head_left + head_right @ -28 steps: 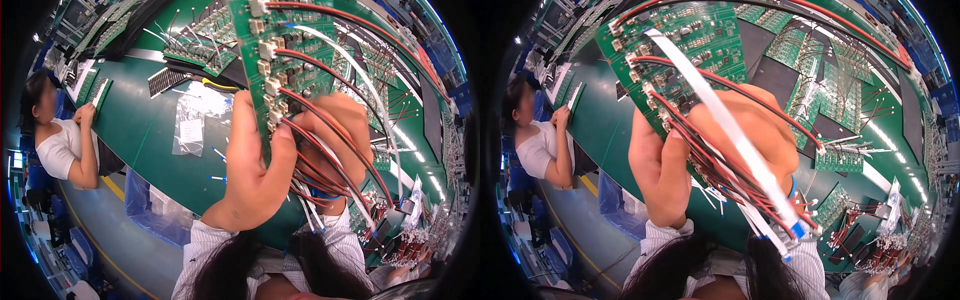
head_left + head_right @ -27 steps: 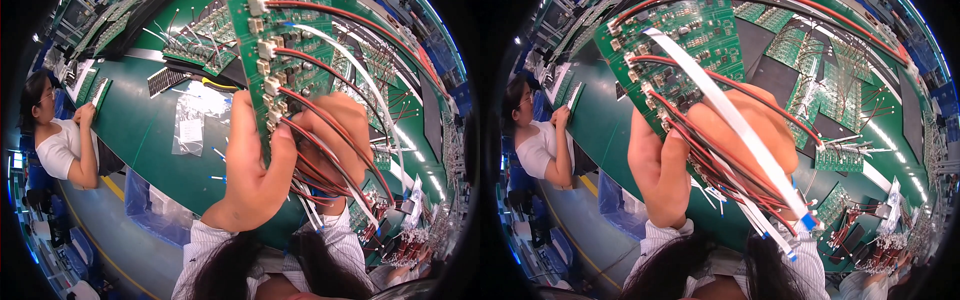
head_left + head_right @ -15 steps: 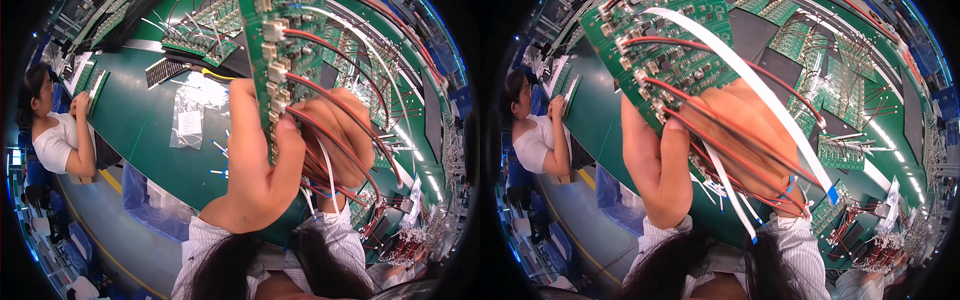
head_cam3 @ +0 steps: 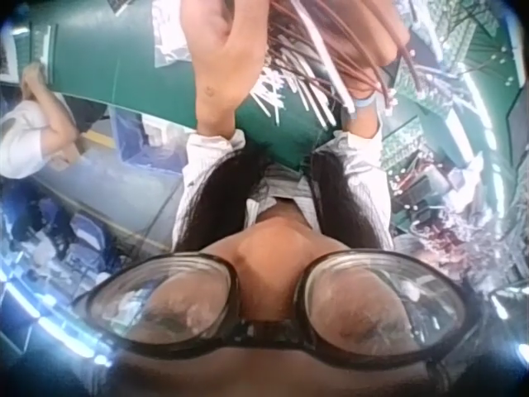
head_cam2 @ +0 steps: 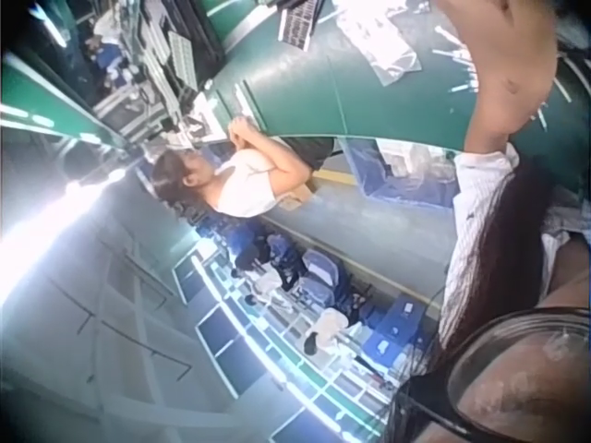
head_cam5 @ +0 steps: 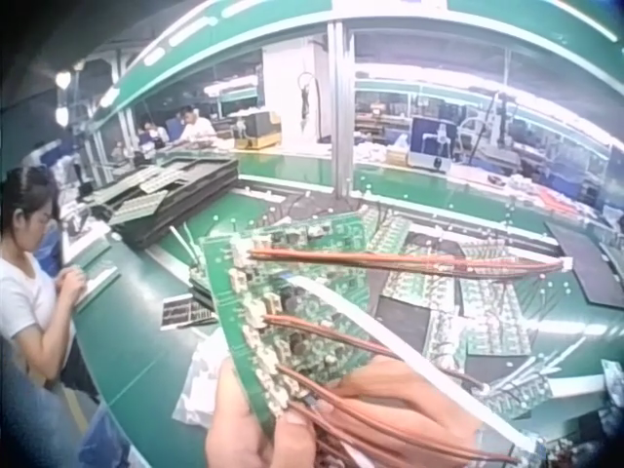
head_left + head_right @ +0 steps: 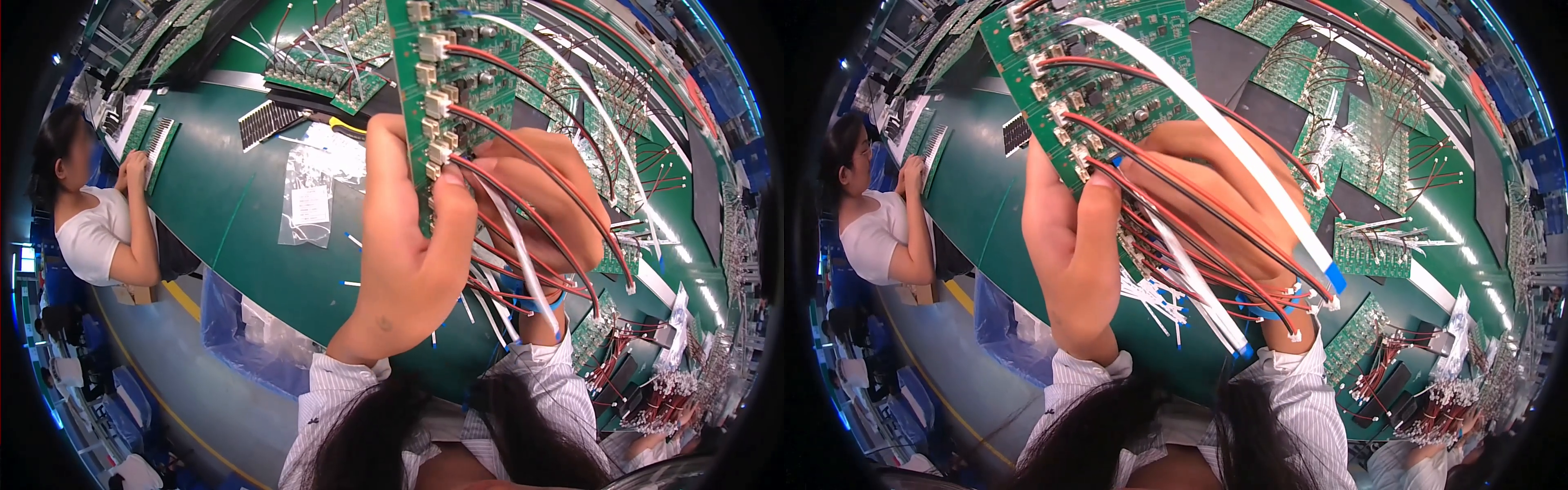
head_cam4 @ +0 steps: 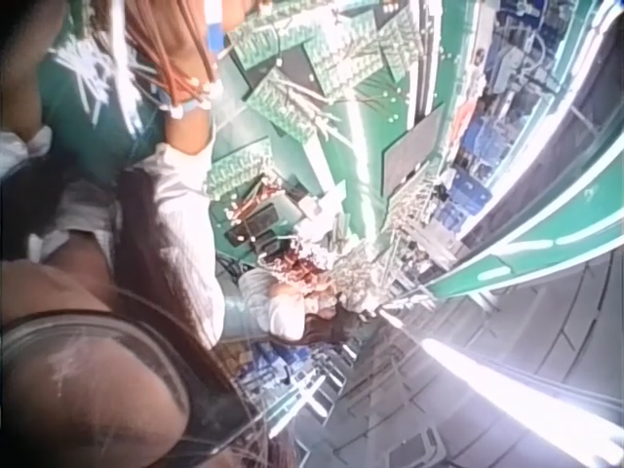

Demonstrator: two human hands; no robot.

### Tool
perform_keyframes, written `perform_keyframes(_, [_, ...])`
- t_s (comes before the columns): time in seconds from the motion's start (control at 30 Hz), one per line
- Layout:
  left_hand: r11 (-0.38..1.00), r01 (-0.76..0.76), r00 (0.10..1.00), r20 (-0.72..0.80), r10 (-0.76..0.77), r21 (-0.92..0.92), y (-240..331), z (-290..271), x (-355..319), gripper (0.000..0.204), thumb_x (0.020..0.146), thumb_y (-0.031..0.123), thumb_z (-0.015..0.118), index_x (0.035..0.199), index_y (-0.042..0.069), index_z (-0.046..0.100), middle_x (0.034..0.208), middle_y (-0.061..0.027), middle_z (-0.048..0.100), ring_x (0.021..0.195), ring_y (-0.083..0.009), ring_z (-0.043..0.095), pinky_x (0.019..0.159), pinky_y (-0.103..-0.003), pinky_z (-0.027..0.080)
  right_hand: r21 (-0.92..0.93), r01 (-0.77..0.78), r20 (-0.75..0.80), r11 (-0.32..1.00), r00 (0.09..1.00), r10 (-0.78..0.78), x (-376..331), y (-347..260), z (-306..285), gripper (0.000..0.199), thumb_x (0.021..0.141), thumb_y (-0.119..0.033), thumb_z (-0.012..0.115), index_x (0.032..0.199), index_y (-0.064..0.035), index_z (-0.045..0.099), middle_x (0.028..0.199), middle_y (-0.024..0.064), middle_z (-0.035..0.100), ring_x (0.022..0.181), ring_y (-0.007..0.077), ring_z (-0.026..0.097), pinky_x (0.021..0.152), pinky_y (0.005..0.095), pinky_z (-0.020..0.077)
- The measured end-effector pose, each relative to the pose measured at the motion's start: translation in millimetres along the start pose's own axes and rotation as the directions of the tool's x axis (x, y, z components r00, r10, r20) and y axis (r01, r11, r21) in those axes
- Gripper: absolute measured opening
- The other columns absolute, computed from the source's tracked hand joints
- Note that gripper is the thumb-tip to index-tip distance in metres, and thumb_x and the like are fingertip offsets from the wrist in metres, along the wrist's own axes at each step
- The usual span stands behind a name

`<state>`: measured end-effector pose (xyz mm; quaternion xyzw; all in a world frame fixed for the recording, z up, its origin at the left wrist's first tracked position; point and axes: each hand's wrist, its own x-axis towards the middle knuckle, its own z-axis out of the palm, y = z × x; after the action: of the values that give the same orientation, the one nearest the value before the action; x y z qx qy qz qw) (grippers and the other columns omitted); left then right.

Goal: The person connects multiple wire harnesses to connectors on a printed circuit board by hand.

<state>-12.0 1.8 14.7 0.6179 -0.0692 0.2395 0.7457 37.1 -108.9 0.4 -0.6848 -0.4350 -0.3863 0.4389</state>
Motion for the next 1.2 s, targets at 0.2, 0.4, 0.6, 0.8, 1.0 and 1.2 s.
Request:
perform_keyframes(0.2, [0.998, 0.057, 0.998, 0.031, -0.056, -0.019, 6, 4, -3, 0.013, 0.088, 0.001, 0.041, 0.100, 0.000, 0.035, 0.077, -0.0032, 0.048, 0.063, -0.0060, 0.047, 0.053, -0.022, 0.039, -0.035, 0.021, -0.060, 0.999, 0.998, -0.023, -1, 2, 3, 0.027, 0.060, 0.002, 0.072, 0.085, 0.0013, 0.062, 0.078, 0.0122, 0.060, 0.071, 0.0238, 0.060, 0.062, 0.0334, 0.0489])
perform_keyframes(0.4, [0.977, -0.129, 0.990, 0.081, 0.117, 0.168, -5, -5, -6, 0.015, 0.087, 0.000, 0.041, 0.101, -0.001, 0.036, 0.077, -0.0062, 0.050, 0.062, -0.0080, 0.050, 0.053, -0.024, 0.041, 0.000, -0.072, 0.044, 0.997, 0.996, 0.072, -7, -3, 2, 0.034, 0.066, -0.008, 0.067, 0.098, 0.0016, 0.058, 0.090, 0.0160, 0.057, 0.079, 0.0292, 0.060, 0.068, 0.0361, 0.0489])
perform_keyframes(0.6, [0.985, -0.105, 0.993, 0.068, 0.097, 0.138, -1, 0, -5, 0.017, 0.085, -0.002, 0.042, 0.101, -0.003, 0.037, 0.076, -0.0081, 0.051, 0.061, -0.0103, 0.050, 0.053, -0.026, 0.041, -0.023, 0.003, -0.141, 1.000, 0.990, -0.006, -6, 1, 11, 0.029, 0.058, -0.003, 0.075, 0.081, 0.0002, 0.058, 0.077, 0.0118, 0.058, 0.069, 0.0224, 0.059, 0.056, 0.0292, 0.0459])
perform_keyframes(0.8, [0.968, -0.152, 0.988, 0.070, 0.140, 0.199, -2, -1, -5, 0.016, 0.085, -0.003, 0.042, 0.100, -0.003, 0.037, 0.075, -0.0081, 0.051, 0.061, -0.0099, 0.050, 0.053, -0.025, 0.041, 0.045, -0.035, -0.161, 0.998, 0.986, 0.042, -4, -3, 11, 0.030, 0.055, -0.001, 0.074, 0.081, 0.0015, 0.058, 0.078, 0.0117, 0.058, 0.067, 0.0230, 0.059, 0.056, 0.0311, 0.0460])
perform_keyframes(1.0, [0.963, -0.170, 0.985, 0.077, 0.157, 0.211, -3, -4, -6, 0.016, 0.085, -0.002, 0.043, 0.100, -0.003, 0.038, 0.075, -0.0087, 0.051, 0.062, -0.0109, 0.051, 0.054, -0.026, 0.042, 0.072, -0.016, -0.092, 0.997, 0.995, 0.022, -3, -3, 5, 0.028, 0.057, 0.001, 0.072, 0.082, 0.0049, 0.058, 0.076, 0.0141, 0.058, 0.067, 0.0258, 0.059, 0.058, 0.0330, 0.0489])
perform_keyframes(1.2, [0.954, -0.181, 0.983, 0.052, 0.174, 0.238, -4, -3, -7, 0.018, 0.085, 0.000, 0.044, 0.101, -0.004, 0.038, 0.072, -0.0115, 0.053, 0.058, -0.0155, 0.054, 0.052, -0.029, 0.042, 0.100, 0.026, -0.056, 0.995, 0.998, -0.021, -10, 0, 8, 0.035, 0.064, -0.008, 0.066, 0.094, 0.0078, 0.059, 0.091, 0.0183, 0.058, 0.079, 0.0303, 0.060, 0.072, 0.0391, 0.0490])
